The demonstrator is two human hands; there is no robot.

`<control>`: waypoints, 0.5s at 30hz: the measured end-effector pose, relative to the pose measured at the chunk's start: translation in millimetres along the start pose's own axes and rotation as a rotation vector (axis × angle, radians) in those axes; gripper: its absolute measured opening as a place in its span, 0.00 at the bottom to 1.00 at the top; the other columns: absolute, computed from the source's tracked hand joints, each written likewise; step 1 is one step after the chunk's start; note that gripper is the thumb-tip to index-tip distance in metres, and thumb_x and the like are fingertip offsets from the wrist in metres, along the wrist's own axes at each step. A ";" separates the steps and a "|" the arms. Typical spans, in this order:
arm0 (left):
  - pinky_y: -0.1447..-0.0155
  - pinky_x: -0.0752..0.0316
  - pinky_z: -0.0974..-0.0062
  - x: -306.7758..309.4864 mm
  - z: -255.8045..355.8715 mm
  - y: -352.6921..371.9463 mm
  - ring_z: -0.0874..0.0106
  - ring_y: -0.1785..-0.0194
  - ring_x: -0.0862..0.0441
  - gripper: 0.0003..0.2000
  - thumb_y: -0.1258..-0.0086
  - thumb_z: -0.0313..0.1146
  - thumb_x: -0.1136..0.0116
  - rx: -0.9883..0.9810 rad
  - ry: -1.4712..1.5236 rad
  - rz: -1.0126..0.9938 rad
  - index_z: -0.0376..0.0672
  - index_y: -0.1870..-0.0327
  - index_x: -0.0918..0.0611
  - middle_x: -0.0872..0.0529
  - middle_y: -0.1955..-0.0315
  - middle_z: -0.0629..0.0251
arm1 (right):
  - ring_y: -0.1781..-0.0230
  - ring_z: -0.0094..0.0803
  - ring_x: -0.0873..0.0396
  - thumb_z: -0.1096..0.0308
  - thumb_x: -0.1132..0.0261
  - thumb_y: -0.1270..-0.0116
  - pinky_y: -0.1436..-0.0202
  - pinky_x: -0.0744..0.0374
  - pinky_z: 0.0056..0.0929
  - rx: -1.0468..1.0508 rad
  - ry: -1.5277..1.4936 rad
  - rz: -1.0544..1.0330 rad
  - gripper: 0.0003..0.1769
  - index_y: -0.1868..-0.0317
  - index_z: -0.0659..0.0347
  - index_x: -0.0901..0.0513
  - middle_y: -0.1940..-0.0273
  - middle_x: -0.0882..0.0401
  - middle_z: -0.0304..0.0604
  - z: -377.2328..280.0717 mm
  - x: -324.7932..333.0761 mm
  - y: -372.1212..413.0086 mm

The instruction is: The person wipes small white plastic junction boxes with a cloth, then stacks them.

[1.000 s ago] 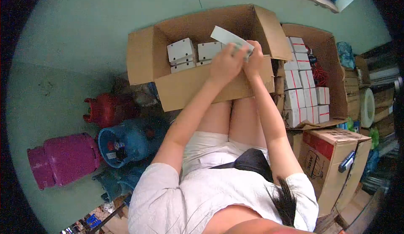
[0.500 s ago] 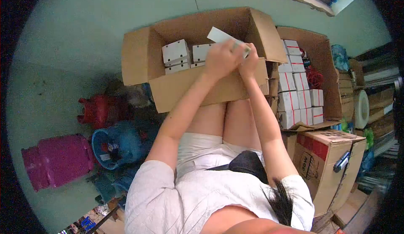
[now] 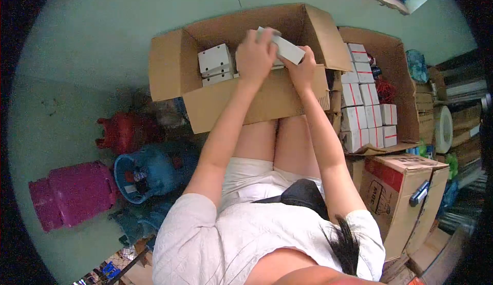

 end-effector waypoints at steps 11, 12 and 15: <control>0.53 0.24 0.55 9.0 27.9 10.6 0.54 0.54 0.21 0.18 0.40 0.33 0.41 -0.047 0.021 0.114 0.55 0.47 0.20 0.22 0.59 0.56 | 0.60 0.37 0.19 0.64 0.23 0.48 0.55 0.23 0.33 -0.044 -0.185 -0.011 0.20 0.62 0.64 0.24 0.66 0.19 0.49 0.3 4.9 -6.4; 0.50 0.24 0.54 19.0 10.3 5.4 0.53 0.52 0.21 0.18 0.40 0.33 0.41 0.071 0.021 0.113 0.55 0.46 0.20 0.21 0.57 0.55 | 0.60 0.35 0.19 0.62 0.23 0.46 0.54 0.23 0.32 -0.099 -0.172 -0.015 0.21 0.61 0.65 0.23 0.64 0.18 0.49 -5.2 5.7 -6.2; 0.43 0.27 0.56 50.7 -22.4 -1.3 0.52 0.48 0.23 0.18 0.40 0.31 0.42 0.156 0.068 0.259 0.53 0.47 0.20 0.21 0.54 0.52 | 0.60 0.32 0.19 0.57 0.25 0.41 0.55 0.22 0.30 -0.181 -0.344 -0.054 0.24 0.53 0.66 0.21 0.61 0.16 0.45 11.4 -3.7 -14.7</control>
Point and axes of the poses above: each hand's wrist, its own y-axis away from the middle knuckle, its own x-axis out of the back of the hand, z = x × y, the point moved 5 cm from there along -y, towards the middle knuckle
